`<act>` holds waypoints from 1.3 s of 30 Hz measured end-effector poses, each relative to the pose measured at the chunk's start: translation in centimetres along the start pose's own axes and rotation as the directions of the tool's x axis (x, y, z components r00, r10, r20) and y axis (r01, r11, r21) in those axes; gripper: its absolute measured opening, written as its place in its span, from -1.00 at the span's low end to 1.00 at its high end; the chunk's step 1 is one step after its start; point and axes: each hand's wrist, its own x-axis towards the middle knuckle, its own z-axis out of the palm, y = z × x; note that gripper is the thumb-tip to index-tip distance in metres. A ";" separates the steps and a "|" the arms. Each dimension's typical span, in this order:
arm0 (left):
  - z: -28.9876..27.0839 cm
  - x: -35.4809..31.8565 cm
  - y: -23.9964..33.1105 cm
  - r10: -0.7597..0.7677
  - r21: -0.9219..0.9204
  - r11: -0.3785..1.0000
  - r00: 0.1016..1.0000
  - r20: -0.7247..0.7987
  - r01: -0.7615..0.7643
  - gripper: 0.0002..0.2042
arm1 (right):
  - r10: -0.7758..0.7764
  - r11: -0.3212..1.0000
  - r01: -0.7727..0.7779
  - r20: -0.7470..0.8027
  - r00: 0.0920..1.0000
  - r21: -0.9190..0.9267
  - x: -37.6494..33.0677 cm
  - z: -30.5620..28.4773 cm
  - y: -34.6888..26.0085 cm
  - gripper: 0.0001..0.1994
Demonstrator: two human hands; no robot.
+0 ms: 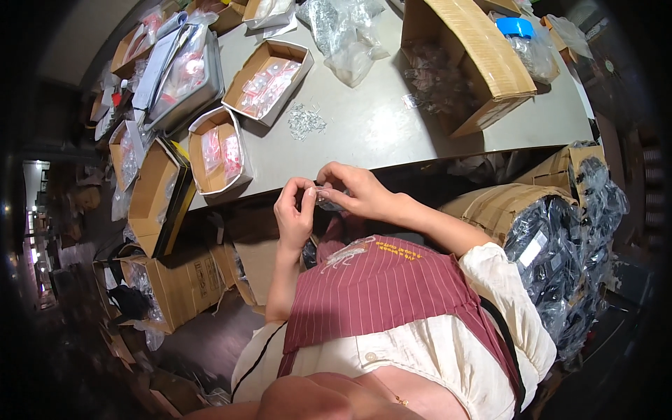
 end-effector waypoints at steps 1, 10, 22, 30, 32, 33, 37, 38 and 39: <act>0.1 0.0 0.0 0.102 0.089 0.991 0.994 -0.033 -0.099 -0.93 | 0.028 0.999 -0.029 0.036 0.999 0.018 0.0 0.0 0.2 -0.80; 0.1 0.7 0.8 0.058 -0.023 0.998 0.990 0.126 -0.056 -0.90 | 0.207 0.949 -0.232 0.133 0.969 0.213 -0.5 -0.3 1.5 -0.84; 0.9 4.6 -2.3 -0.147 -0.260 0.948 0.978 0.149 0.182 -0.87 | 0.362 0.757 -0.272 -0.035 0.932 0.595 0.4 -2.0 2.4 -0.92; 0.1 17.3 -7.0 0.190 0.240 0.959 0.972 -0.135 -0.154 -0.71 | 0.108 0.969 -0.021 -0.345 0.932 0.246 1.4 -4.1 4.0 -0.87; 0.1 21.5 -9.1 0.210 0.382 0.911 0.972 -0.109 -0.154 -0.70 | -0.122 0.989 0.093 -0.273 0.954 -0.119 1.9 -3.5 6.1 -0.90; -0.1 23.5 -10.3 0.183 0.462 0.880 0.976 -0.115 -0.111 -0.69 | -0.165 0.958 0.084 -0.287 0.944 -0.274 1.8 -2.8 8.8 -0.92; -1.9 29.1 -13.6 0.054 0.655 0.751 0.983 -0.175 0.075 -0.60 | -0.275 0.837 0.126 -0.212 0.938 -0.532 1.2 -2.3 12.1 -0.88; -2.7 30.0 -14.3 -0.064 0.652 0.739 0.981 -0.185 0.171 -0.57 | -0.284 0.809 0.167 -0.126 0.951 -0.564 1.3 -2.4 11.3 -0.85; -2.2 31.1 -13.7 -0.095 0.608 0.777 0.985 -0.145 0.164 -0.53 | -0.294 0.806 0.167 -0.140 0.945 -0.568 1.3 -2.9 11.7 -0.81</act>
